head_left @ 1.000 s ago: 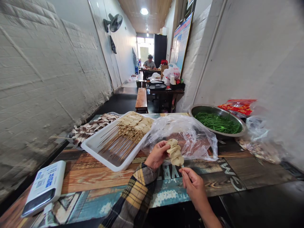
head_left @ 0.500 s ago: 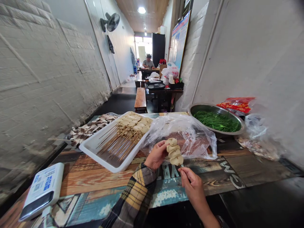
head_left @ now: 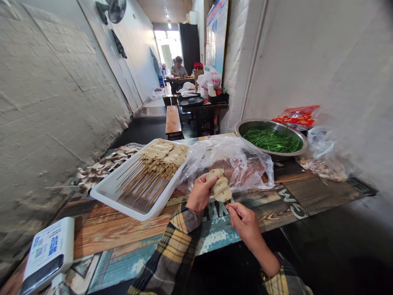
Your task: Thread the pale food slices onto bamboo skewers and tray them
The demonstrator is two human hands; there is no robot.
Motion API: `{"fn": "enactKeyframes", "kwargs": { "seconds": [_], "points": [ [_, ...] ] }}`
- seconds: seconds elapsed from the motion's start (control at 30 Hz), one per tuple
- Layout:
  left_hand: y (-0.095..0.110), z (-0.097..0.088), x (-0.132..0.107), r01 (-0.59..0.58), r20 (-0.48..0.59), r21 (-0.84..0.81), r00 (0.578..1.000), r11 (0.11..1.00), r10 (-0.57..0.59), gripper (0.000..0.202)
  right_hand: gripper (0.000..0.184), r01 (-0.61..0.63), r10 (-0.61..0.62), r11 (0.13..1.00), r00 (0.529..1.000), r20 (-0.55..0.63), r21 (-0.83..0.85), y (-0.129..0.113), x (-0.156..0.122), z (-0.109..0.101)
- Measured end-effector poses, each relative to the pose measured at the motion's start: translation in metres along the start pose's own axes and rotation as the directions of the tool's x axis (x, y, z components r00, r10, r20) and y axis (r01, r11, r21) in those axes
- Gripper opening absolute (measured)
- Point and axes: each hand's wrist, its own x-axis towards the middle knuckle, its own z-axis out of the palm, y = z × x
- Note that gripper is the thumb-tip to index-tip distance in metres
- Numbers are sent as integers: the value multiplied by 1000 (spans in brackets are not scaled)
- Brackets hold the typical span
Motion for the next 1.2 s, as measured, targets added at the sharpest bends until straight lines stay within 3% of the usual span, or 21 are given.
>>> {"fn": "enactKeyframes", "kwargs": {
  "seconds": [0.17,0.4,0.7,0.93,1.1,1.2],
  "points": [
    [-2,1,2,-123,-175,35,976,992,127,34,34,6,-7,1000,999,39,11,2,1,0],
    [4,-1,1,-83,-66,-41,995,996,80,35,37,-20,19,999,999,42,29,0,1,1],
    [-1,-12,10,-196,-273,82,939,977,211,34,36,45,-42,998,996,81,-39,0,0,0],
    [-5,-16,14,-215,-335,93,913,972,233,30,31,103,-97,990,994,59,-96,0,-1,2],
    [4,-9,7,-158,-243,-43,959,986,143,36,34,71,-65,993,996,63,-98,-2,0,2],
    [8,-8,5,-143,-209,-43,969,989,131,39,35,60,-55,995,997,63,-83,-3,-1,2]
  ]
}}
